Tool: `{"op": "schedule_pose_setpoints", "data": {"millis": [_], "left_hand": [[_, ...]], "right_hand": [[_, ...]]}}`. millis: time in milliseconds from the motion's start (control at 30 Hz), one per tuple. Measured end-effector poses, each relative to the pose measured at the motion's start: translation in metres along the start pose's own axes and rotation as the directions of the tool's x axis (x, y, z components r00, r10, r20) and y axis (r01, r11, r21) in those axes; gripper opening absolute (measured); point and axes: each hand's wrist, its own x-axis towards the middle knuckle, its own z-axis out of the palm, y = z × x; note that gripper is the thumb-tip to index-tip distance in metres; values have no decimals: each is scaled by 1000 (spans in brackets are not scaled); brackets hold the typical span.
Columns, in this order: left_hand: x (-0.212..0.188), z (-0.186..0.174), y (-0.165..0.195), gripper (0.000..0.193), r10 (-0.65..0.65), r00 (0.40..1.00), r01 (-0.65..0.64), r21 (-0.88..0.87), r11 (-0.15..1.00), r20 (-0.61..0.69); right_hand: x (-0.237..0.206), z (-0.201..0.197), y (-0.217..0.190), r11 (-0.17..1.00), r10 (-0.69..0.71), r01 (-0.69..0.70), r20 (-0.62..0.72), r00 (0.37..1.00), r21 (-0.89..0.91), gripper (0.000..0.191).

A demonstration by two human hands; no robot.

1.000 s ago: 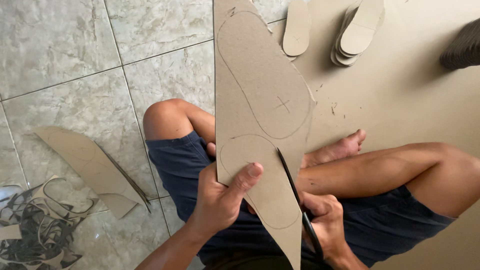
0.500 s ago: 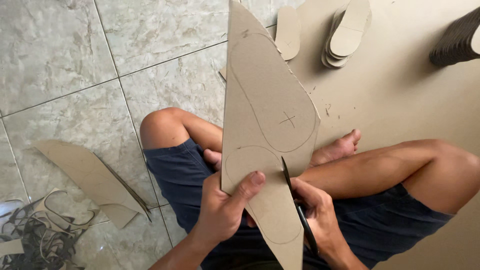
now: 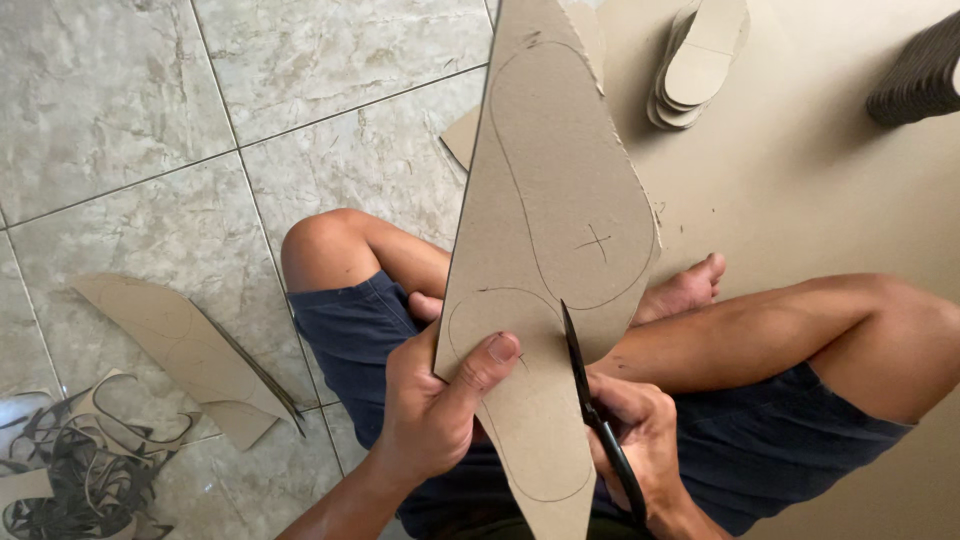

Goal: The person sits on the floor cutting insole shapes from a large sheet of stiff board using scissors, following drawn outlines. They trim around each outline, set finished insoles onto a growing stack, and toss scrap trimmings onto a pile on the floor beside them.

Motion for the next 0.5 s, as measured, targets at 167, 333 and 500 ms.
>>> {"op": "schedule_pose_setpoints", "data": {"millis": [167,333,500], "left_hand": [[1,-3,2,30,-32,999,32,0,999,37],[0,2,4,31,-64,996,61,55,997,56],[2,-6,12,30,-125,988,120,62,991,86]], "right_hand": [[3,-5,-3,999,11,-8,42,999,-53,22],[5,-7,-5,987,-4,-7,67,998,158,27],[1,-13,-4,998,-60,61,114,992,-11,25]]}}
